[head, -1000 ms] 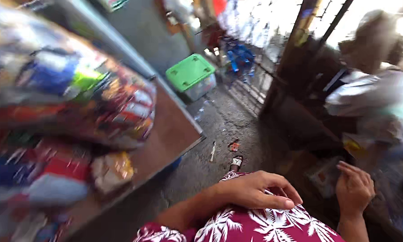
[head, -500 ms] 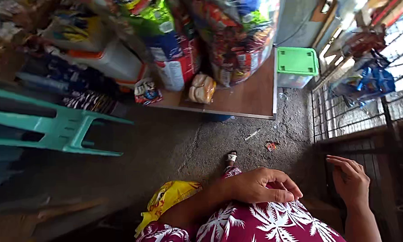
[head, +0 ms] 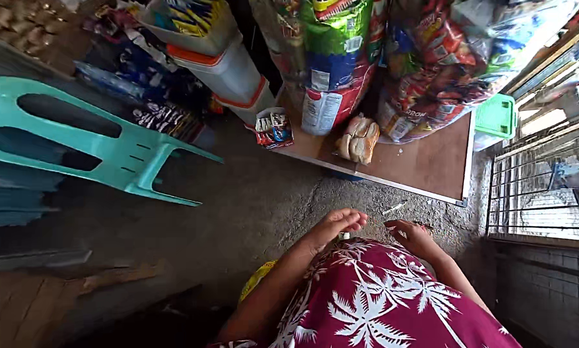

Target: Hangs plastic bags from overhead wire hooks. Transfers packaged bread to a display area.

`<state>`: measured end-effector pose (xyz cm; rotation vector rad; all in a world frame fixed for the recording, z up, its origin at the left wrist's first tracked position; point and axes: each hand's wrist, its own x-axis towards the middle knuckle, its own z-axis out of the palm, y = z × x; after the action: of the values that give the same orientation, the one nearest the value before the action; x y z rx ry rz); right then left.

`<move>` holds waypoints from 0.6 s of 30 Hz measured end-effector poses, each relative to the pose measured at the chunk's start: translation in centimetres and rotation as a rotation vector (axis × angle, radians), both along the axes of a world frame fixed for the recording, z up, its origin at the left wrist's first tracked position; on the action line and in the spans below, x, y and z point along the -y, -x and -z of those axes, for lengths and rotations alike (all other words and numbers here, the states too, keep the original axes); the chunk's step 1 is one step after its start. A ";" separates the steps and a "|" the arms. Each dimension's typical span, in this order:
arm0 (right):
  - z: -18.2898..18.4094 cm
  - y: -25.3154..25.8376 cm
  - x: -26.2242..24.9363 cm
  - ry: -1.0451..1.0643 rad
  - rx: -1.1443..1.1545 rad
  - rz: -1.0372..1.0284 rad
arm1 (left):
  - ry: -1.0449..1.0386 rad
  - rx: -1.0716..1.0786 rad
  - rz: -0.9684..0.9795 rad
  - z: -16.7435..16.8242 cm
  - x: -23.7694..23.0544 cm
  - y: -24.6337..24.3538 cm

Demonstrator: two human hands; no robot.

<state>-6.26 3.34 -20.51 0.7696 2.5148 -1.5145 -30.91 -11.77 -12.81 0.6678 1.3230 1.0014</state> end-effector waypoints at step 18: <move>5.7 17.9 -14.4 0.477 0.047 0.693 | 0.152 -0.424 -0.321 13.2 -21.0 16.2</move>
<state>-24.14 17.71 -26.23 1.6401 1.7864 -2.1250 -47.13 9.24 -26.04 0.5802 1.9043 1.0334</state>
